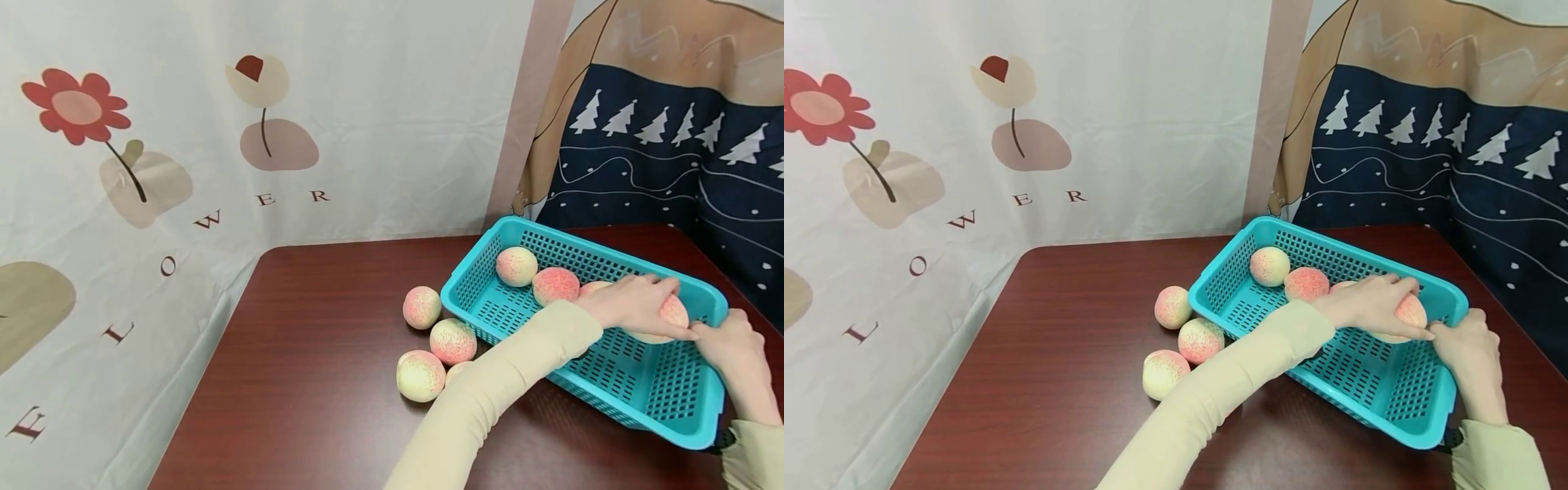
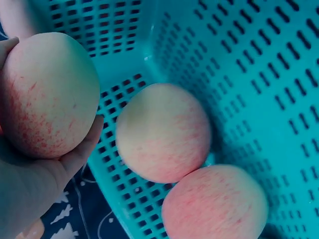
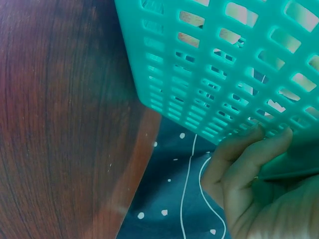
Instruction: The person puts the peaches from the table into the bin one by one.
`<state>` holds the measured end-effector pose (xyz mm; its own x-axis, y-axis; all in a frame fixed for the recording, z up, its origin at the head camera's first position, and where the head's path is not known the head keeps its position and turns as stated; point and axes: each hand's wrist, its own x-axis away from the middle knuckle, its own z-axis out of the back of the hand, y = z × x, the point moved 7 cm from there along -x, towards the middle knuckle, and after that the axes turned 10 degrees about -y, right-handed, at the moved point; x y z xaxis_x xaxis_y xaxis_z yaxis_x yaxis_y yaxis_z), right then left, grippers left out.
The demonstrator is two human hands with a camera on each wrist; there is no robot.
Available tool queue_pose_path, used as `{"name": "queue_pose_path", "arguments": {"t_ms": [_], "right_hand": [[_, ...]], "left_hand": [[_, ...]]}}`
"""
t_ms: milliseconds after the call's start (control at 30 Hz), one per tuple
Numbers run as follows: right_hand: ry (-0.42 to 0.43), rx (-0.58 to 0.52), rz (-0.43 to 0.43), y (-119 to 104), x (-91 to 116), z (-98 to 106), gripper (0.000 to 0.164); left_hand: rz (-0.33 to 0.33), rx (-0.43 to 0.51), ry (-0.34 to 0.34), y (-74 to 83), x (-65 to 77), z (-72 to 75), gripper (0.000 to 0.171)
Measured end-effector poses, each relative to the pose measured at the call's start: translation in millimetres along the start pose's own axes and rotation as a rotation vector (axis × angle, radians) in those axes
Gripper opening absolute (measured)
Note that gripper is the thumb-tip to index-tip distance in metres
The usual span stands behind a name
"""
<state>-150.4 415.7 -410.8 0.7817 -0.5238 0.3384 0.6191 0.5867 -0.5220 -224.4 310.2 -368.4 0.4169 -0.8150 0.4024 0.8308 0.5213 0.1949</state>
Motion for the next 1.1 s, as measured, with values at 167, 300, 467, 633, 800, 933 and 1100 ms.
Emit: {"name": "queue_pose_path", "arguments": {"t_ms": [167,300,467,633,800,933,1100], "right_hand": [[-0.015,-0.01,0.0,-1,1,1,0.067],[-0.021,-0.022,-0.005,1,-1,1,0.068],[-0.029,-0.032,0.011,3,-2,-2,0.068],[-0.032,-0.03,0.013,4,-4,-2,0.068],[-0.028,-0.018,0.008,4,-6,-1,0.067],[-0.03,-0.019,0.005,4,-5,-1,0.066],[-0.018,-0.013,-0.001,4,-5,-1,0.066]], "left_hand": [[0.013,-0.087,-0.01,1.7,-5.7,-5.8,0.074],[0.037,-0.138,-0.016,3.0,-8.2,-9.2,0.081],[0.089,-0.129,-0.058,-2.5,-11.2,-21.0,0.096],[0.095,-0.111,-0.046,-0.4,-14.7,-24.8,0.099],[0.103,-0.085,-0.01,1.6,-14.3,-24.4,0.094],[0.131,-0.086,0.006,0.3,-12.0,-23.9,0.095],[0.138,-0.069,0.019,0.1,-11.2,-23.4,0.097]]}}
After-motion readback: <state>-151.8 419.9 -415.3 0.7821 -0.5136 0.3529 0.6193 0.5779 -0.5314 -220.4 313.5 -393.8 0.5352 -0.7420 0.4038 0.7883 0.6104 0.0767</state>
